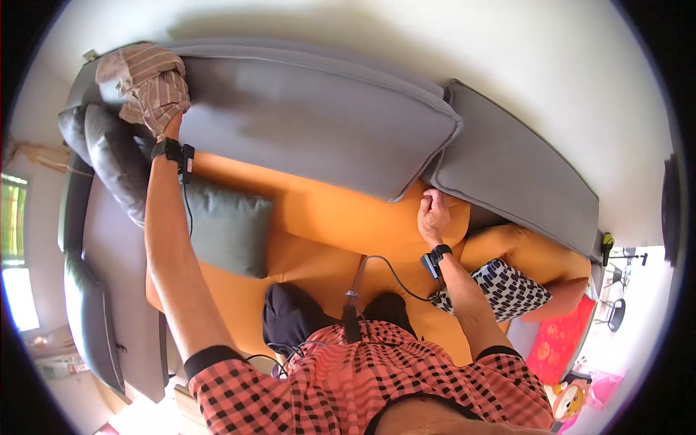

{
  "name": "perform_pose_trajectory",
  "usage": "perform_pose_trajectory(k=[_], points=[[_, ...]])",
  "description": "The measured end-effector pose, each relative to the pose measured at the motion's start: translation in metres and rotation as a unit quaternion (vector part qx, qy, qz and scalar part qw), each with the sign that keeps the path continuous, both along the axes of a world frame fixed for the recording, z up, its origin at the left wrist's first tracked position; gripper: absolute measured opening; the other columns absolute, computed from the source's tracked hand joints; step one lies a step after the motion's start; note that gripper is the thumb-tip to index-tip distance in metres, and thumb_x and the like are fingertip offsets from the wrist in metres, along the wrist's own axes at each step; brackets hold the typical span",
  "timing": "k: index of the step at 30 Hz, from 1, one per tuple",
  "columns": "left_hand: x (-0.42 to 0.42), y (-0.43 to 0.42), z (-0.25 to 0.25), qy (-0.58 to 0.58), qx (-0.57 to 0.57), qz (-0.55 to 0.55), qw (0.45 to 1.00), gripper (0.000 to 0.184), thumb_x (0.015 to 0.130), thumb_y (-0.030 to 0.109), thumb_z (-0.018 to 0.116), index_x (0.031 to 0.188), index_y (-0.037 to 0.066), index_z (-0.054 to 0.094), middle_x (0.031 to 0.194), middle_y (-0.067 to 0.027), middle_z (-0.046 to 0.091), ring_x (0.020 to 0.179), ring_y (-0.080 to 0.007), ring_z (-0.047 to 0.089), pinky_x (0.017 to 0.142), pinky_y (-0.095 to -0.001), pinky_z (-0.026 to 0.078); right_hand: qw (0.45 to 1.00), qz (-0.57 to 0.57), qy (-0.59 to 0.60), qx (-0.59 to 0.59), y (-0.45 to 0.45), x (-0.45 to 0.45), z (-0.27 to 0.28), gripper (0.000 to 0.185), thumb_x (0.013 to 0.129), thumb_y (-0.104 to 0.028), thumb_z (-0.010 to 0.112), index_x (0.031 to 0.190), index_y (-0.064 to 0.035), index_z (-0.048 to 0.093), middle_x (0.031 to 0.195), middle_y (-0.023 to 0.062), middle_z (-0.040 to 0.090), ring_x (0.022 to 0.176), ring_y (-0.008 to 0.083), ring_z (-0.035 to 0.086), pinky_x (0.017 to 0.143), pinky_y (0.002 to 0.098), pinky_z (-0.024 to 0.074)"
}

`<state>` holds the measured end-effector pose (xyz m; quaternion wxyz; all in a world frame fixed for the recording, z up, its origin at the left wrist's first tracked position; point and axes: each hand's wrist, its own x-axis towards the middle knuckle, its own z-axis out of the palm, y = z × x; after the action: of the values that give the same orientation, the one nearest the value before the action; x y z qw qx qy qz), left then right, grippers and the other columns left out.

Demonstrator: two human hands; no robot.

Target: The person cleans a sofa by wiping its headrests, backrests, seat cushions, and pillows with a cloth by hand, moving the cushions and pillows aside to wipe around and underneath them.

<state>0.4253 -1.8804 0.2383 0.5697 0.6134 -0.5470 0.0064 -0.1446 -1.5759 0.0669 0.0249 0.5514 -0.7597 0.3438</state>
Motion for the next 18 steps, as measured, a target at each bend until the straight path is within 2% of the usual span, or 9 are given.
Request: perform_pose_trajectory(k=[2, 4, 5, 7, 11, 15, 17, 18], points=[[-0.017, 0.004, -0.026, -0.041, 0.007, 0.017, 0.999, 0.048, 0.08, 0.015, 0.066, 0.124, 0.004, 0.052, 0.126, -0.0178, 0.05, 0.113, -0.0351, 0.048, 0.097, -0.0469, 0.039, 0.999, -0.012, 0.031, 0.032, -0.002, 0.004, -0.002, 0.012, 0.086, -0.014, 0.052, 0.096, -0.0107, 0.057, 0.096, 0.0118, 0.063, 0.086, 0.0356, 0.061, 0.072, 0.0475, 0.0483], [-0.047, 0.058, -0.043, -0.062, 0.013, 0.018, 0.998, 0.048, 0.079, 0.015, 0.066, 0.124, 0.004, 0.053, 0.126, -0.0182, 0.049, 0.114, -0.0358, 0.048, 0.097, -0.0476, 0.039, 0.998, 0.002, 0.044, 0.043, -0.004, 0.005, -0.001, 0.015, 0.086, -0.013, 0.051, 0.099, -0.0098, 0.056, 0.094, 0.0117, 0.063, 0.087, 0.0358, 0.06, 0.076, 0.0474, 0.0477], [-0.063, 0.077, -0.054, -0.068, 0.017, 0.016, 0.997, 0.048, 0.079, 0.015, 0.066, 0.124, 0.004, 0.053, 0.126, -0.0184, 0.049, 0.114, -0.0361, 0.047, 0.097, -0.048, 0.038, 0.997, 0.004, 0.068, 0.039, -0.006, 0.003, -0.008, 0.013, 0.089, -0.013, 0.046, 0.099, -0.0088, 0.053, 0.094, 0.0116, 0.061, 0.085, 0.0363, 0.059, 0.074, 0.0486, 0.0468], [-0.092, 0.104, -0.055, -0.074, 0.014, 0.004, 0.997, 0.048, 0.078, 0.015, 0.066, 0.123, 0.004, 0.053, 0.127, -0.0188, 0.048, 0.114, -0.0368, 0.047, 0.097, -0.0487, 0.038, 0.997, 0.006, 0.073, 0.026, -0.006, 0.006, 0.001, 0.013, 0.089, -0.013, 0.047, 0.099, -0.0083, 0.053, 0.096, 0.0117, 0.061, 0.086, 0.0365, 0.059, 0.074, 0.0482, 0.0468], [-0.179, 0.108, -0.046, -0.047, -0.004, -0.065, 0.997, 0.048, 0.078, 0.015, 0.065, 0.122, 0.003, 0.053, 0.128, -0.0196, 0.047, 0.114, -0.0381, 0.045, 0.097, -0.0502, 0.036, 0.997, 0.008, 0.063, 0.033, -0.009, 0.009, -0.001, 0.013, 0.088, -0.013, 0.047, 0.098, -0.0077, 0.053, 0.096, 0.0131, 0.06, 0.087, 0.037, 0.059, 0.074, 0.0472, 0.047], [-0.296, 0.166, -0.021, 0.008, -0.013, -0.205, 0.979, 0.047, 0.077, 0.014, 0.065, 0.121, 0.003, 0.053, 0.129, -0.0203, 0.046, 0.115, -0.0394, 0.044, 0.098, -0.0516, 0.035, 0.999, 0.022, 0.048, 0.012, -0.007, 0.013, 0.013, 0.013, 0.087, -0.013, 0.048, 0.097, -0.0073, 0.054, 0.095, 0.0132, 0.061, 0.087, 0.0369, 0.059, 0.074, 0.0472, 0.0474], [-0.345, 0.189, -0.002, 0.004, -0.029, -0.283, 0.959, 0.047, 0.076, 0.014, 0.065, 0.121, 0.003, 0.053, 0.129, -0.0207, 0.045, 0.115, -0.0401, 0.044, 0.098, -0.0523, 0.035, 0.998, 0.015, 0.041, 0.034, -0.005, 0.019, 0.018, 0.014, 0.086, -0.012, 0.051, 0.098, -0.0079, 0.056, 0.094, 0.0133, 0.061, 0.087, 0.0371, 0.059, 0.076, 0.0479, 0.0471], [-0.357, 0.192, 0.009, -0.039, -0.057, -0.301, 0.951, 0.047, 0.076, 0.014, 0.065, 0.12, 0.003, 0.053, 0.13, -0.0209, 0.045, 0.115, -0.0404, 0.043, 0.098, -0.0527, 0.034, 0.998, 0.015, 0.038, 0.04, -0.007, 0.02, 0.021, 0.015, 0.085, -0.012, 0.053, 0.099, -0.0082, 0.056, 0.094, 0.0134, 0.062, 0.086, 0.0373, 0.059, 0.077, 0.0482, 0.0469]])
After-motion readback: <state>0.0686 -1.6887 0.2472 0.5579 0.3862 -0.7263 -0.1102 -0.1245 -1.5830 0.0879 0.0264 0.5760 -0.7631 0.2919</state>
